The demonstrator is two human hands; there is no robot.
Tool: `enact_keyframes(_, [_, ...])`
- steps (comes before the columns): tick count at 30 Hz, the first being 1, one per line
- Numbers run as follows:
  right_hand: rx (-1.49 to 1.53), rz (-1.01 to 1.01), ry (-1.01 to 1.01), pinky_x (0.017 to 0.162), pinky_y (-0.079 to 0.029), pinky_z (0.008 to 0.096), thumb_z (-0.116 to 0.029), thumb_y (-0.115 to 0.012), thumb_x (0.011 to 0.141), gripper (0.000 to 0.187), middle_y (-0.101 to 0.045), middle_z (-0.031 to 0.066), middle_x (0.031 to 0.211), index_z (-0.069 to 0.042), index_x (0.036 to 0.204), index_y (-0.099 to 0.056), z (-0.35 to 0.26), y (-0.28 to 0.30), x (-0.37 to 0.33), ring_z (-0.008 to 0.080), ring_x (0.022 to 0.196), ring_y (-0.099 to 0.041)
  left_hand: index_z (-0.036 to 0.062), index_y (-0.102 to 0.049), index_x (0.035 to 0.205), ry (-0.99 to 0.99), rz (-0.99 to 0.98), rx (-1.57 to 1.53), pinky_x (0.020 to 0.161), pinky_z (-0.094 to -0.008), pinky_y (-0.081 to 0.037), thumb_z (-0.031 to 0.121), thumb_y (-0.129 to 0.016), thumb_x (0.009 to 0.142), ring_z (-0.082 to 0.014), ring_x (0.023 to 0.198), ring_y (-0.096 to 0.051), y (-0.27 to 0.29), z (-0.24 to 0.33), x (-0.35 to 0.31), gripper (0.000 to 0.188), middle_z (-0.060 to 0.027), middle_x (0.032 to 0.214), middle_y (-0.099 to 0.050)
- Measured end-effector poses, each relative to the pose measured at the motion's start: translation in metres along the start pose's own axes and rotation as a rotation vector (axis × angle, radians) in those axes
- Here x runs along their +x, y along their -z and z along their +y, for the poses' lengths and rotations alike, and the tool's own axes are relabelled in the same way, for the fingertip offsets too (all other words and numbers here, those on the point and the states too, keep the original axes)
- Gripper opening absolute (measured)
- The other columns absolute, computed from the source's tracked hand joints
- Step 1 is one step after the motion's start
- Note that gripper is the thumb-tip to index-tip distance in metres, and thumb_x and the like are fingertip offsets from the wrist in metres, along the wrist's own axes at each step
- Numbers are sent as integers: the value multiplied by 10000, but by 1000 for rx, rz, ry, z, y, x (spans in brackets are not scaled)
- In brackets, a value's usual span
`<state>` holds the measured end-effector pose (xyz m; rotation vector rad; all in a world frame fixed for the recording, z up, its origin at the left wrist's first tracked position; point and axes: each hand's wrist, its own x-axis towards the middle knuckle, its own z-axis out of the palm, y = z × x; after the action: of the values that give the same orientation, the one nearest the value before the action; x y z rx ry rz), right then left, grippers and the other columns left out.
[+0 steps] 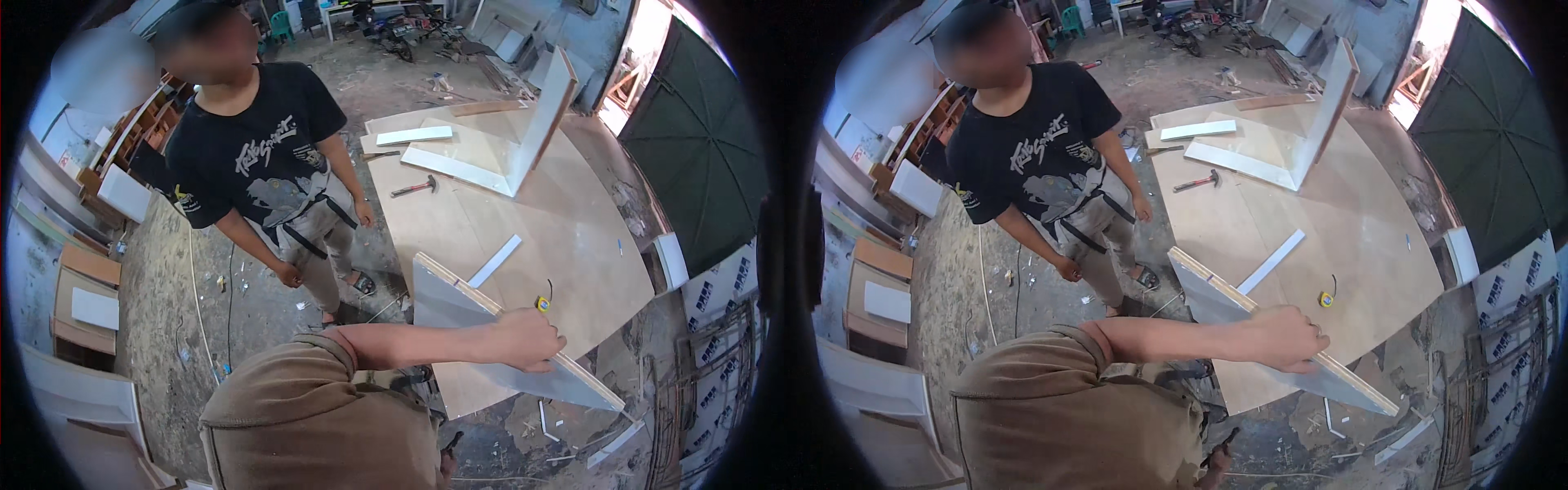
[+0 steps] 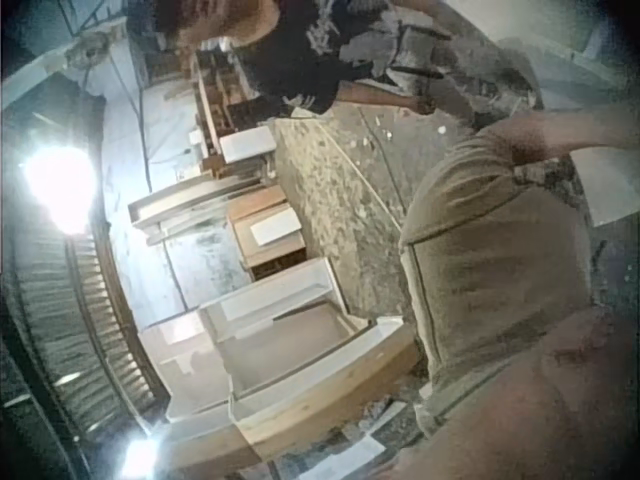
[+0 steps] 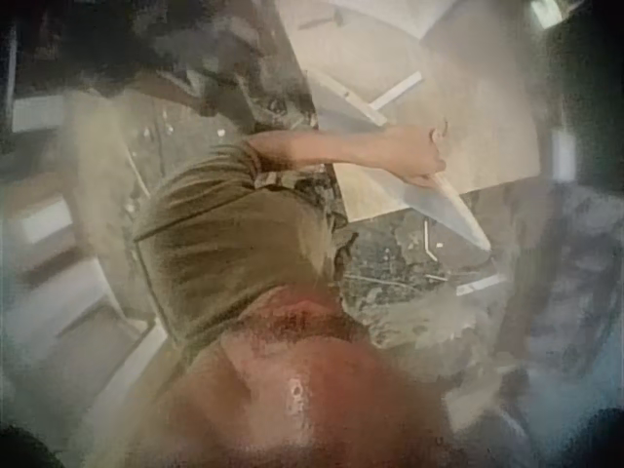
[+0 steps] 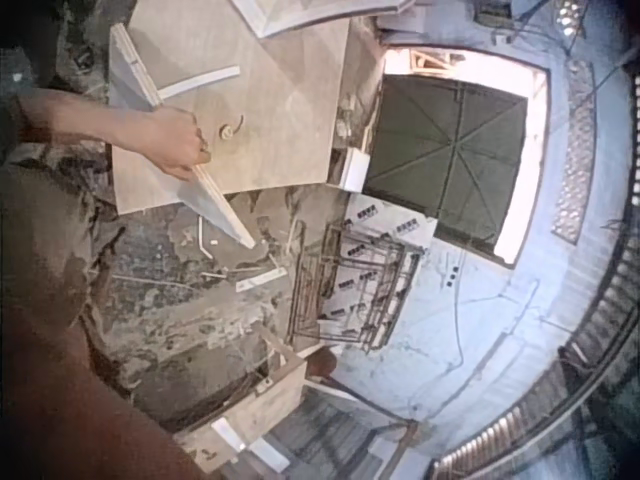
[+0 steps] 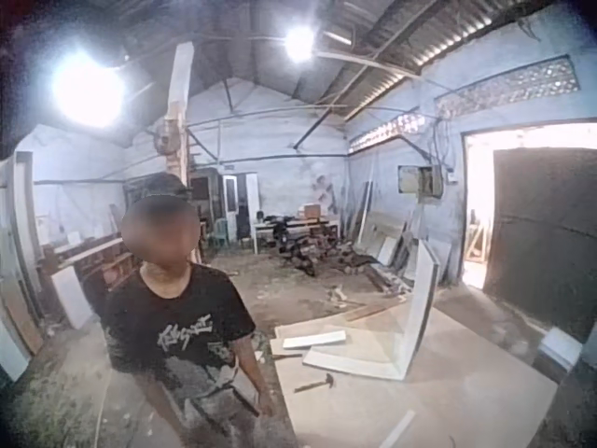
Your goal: The person removes staples from the edges of a wooden board using pliers, turning and holding the board by hand while pulling them out.
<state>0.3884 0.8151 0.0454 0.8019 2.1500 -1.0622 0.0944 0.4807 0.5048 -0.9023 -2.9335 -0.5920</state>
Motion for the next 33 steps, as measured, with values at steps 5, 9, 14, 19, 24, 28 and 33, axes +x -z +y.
enact_keyframes(5, [210,-15,104,626,-482,418,-345,-641,858,383,-600,113,678,31,920,-681,-84,17,-45,257,627,-583,-9,-600,1018,151,24,-72,698,-471,-554,420,-632,875,-360,779,-694,18,3,-22,453,-169,800,-690])
enact_keyframes(9, [-137,11,35,618,-498,349,-282,-620,866,320,-613,99,685,19,948,-689,-75,3,-45,209,632,-610,-78,-291,1338,302,96,-438,662,-422,-557,412,-630,891,-324,762,-695,31,-13,-24,746,-180,854,-690])
enact_keyframes(14, [406,-51,-101,586,-487,352,-213,-619,838,243,-617,81,693,17,874,-690,38,-28,-29,212,617,-608,-38,-423,1288,596,606,-1548,661,-349,-534,380,-635,917,-230,766,-702,31,-69,23,597,-147,1025,-686])
enact_keyframes(19, [251,-23,-95,584,-485,352,-211,-620,838,244,-616,80,693,19,878,-689,1,-14,-58,211,615,-607,-7,-528,1232,510,515,-1239,686,-342,-530,365,-646,902,-218,816,-700,42,-99,41,511,-128,1002,-699])
enact_keyframes(24, [148,-17,-77,581,-484,352,-210,-620,839,245,-615,78,693,21,882,-687,-5,-6,-54,209,614,-607,0,-602,1211,129,169,-208,751,-452,-536,510,-575,904,-370,834,-692,16,-57,49,597,-218,926,-699])
enact_keyframes(28, [71,-45,-57,579,-483,352,-209,-620,839,245,-614,77,693,23,886,-685,-9,-3,-42,207,613,-606,8,-626,1149,122,30,-78,745,-478,-539,530,-591,883,-393,829,-679,28,-37,29,587,-212,854,-692])
enact_keyframes(33, [29,-89,-24,576,-481,352,-207,-620,839,246,-613,76,693,25,890,-684,-16,1,-23,205,611,-605,16,-660,962,106,-32,22,716,-473,-541,511,-621,868,-367,802,-690,25,-21,11,506,-191,801,-685])
